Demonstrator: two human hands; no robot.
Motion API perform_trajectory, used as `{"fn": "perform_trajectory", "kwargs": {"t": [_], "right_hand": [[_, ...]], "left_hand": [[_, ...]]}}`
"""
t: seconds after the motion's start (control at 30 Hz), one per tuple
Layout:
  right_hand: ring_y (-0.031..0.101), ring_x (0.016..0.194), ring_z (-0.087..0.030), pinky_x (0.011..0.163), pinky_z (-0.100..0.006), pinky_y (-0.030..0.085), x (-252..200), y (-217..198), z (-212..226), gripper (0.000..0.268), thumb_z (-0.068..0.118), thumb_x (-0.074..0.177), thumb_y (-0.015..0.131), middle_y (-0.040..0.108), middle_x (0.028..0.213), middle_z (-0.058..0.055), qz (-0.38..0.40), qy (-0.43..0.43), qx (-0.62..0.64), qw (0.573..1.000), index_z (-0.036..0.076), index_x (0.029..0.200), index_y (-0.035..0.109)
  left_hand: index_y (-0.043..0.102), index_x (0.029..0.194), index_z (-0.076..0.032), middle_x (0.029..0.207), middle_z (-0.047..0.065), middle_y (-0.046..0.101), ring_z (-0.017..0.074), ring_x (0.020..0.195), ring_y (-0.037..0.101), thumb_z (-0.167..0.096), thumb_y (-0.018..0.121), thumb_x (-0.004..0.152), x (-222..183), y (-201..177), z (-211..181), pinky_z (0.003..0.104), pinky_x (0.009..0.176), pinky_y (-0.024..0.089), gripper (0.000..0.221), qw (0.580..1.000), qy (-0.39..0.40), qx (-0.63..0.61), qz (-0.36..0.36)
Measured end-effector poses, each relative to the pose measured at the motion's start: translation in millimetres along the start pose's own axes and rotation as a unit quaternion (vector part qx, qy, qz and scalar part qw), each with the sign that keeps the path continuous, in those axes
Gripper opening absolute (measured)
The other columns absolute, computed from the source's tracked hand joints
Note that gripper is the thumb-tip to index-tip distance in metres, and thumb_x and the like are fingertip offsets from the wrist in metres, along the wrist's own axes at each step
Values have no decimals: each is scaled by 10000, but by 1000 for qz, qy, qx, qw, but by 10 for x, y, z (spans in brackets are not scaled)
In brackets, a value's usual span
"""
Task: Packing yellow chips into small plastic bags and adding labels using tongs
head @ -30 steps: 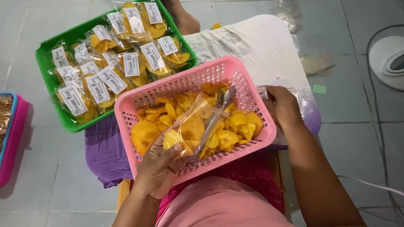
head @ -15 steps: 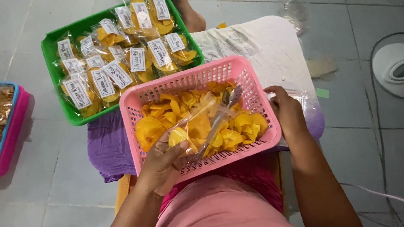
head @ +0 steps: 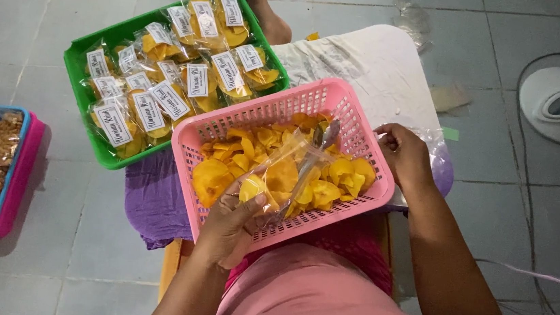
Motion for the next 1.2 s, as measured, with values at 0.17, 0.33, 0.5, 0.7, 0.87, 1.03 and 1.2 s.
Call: {"fn": "perform_trajectory", "kwargs": {"t": [0.17,0.33,0.5,0.7,0.87,1.03,1.2], "right_hand": [[709,906,-293,842,-419,556,32,-11,-107,235,170,917,741,732,960,-154,-9,7,7,1000,90,1138,744],[724,998,-323,895,-444,550,-70,-144,66,194,204,984,699,762,1008,-158,6,18,5,1000,103,1145,741],[708,879,-282,762,-396,572,-77,-362,-88,163,135,1018,709,741,968,-200,-61,-2,67,996,54,1157,739],[701,891,-167,638,-311,576,-70,-733,-258,244,260,1036,776,729,1009,-98,-152,19,114,982,89,1203,730],[554,795,-86,698,-180,444,-589,-909,704,223,43,1028,687,655,963,-78,-129,-25,225,965,-42,1234,676],[506,750,-72,682,-179,401,-491,-813,732,137,52,1049,668,608,871,-31,-129,-20,209,969,-33,1155,690],[565,807,-132,713,-270,480,-259,-696,51,100,60,1074,750,620,871,-71,-283,-50,191,939,-6,1120,691]], "left_hand": [[621,1415,-45,1111,176,729,298,960,746,-71,775,836,-35,51,-39,390,830,620,600,1000,-9,4,0],[625,1410,-43,1104,176,729,299,954,751,-61,780,831,2,17,-1,390,829,626,600,1000,-3,1,1],[624,1417,-42,1076,169,714,287,931,739,-66,784,837,12,-42,30,357,804,615,603,1000,-15,5,2],[629,1410,-32,1067,164,706,289,924,732,-71,794,822,-71,126,-91,388,813,624,612,1000,-13,5,0],[607,1417,-47,1102,143,663,209,855,671,48,695,868,-75,67,-81,296,745,580,563,997,-59,-33,38],[614,1408,-52,1086,137,628,213,853,641,54,691,867,-99,75,-84,323,793,563,556,996,-79,-30,41],[650,1405,-41,897,64,642,174,803,715,-84,800,817,-163,248,-221,308,729,638,608,998,-13,58,9]]}}
Point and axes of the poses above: each hand's wrist, its own x-axis towards the middle knuckle, its own y-axis out of the palm, z = x × y, the point moved 6 cm from there along x, towards the middle knuckle
